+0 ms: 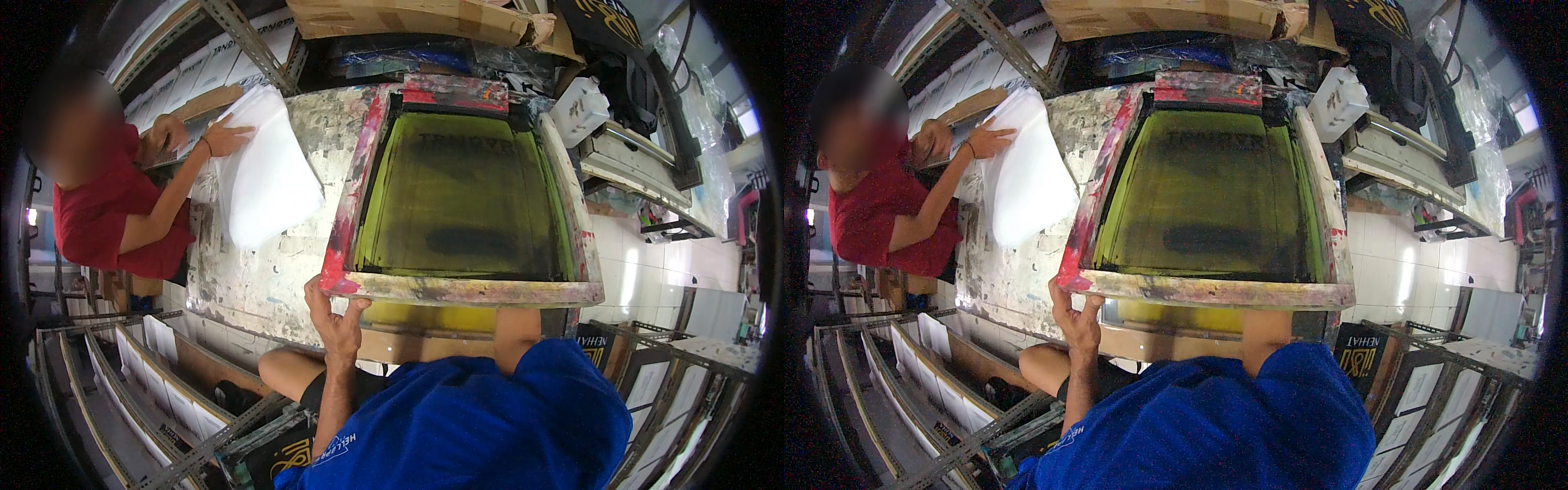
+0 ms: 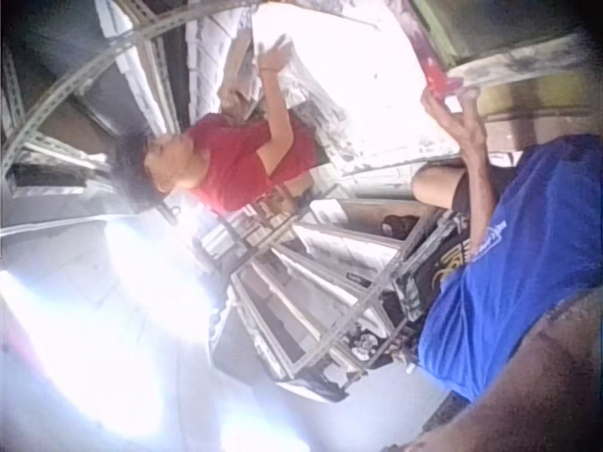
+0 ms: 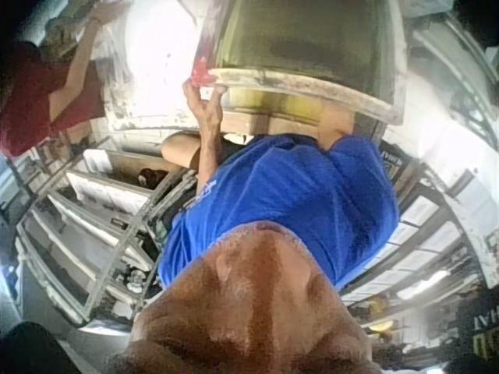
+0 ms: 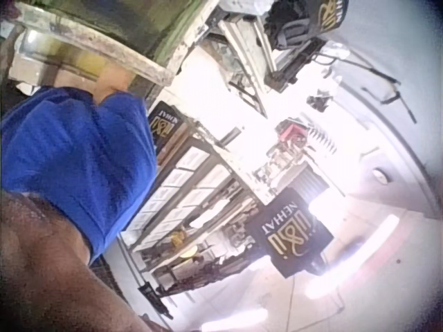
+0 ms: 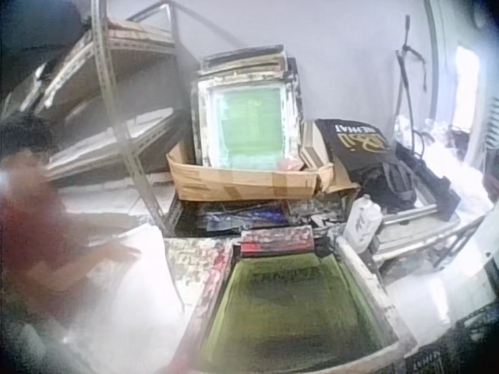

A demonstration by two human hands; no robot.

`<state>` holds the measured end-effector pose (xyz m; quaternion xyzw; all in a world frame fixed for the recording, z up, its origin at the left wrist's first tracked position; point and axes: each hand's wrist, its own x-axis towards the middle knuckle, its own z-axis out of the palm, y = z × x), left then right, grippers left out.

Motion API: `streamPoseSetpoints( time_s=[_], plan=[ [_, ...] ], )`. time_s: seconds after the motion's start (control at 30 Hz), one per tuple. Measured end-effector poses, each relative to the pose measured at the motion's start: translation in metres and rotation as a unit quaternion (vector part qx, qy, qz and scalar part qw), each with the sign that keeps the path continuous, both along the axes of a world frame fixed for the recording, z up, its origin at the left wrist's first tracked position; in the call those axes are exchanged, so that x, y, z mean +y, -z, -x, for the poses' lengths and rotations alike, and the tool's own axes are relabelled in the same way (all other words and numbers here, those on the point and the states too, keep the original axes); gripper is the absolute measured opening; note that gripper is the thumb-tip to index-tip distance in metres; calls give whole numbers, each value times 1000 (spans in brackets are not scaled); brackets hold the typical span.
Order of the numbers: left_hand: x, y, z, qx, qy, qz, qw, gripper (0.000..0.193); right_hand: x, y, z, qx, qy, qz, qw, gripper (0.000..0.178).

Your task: The person performs screen printing on sheets of paper using a squeegee and a screen frame, moving the printed sheets to a pile and placing new sheets onto the printing board.

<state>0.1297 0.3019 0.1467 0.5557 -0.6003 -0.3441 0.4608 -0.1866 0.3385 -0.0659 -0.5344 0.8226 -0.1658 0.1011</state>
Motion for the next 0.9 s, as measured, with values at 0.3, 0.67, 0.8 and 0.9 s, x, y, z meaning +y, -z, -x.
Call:
streamPoseSetpoints(
  time_s=[0.3, 0.67, 0.8, 0.9],
  plan=[
    [0, -1, 1, 11, -16, -6, 1000, 62, -64, 8, -64, -16, -92, 14, 996, 49],
    [-11, -12, -3, 11, -15, 41, 999, 53, -42, -50, 84, 105, 53, 84, 989, 55],
    [-30, -34, 10, -1, 10, 84, 996, 45, -36, -116, 129, 159, 93, 122, 975, 57],
    [-41, -51, 18, 40, -6, 76, 996, 43, -29, -154, 142, 199, 104, 130, 966, 58]
  ],
)
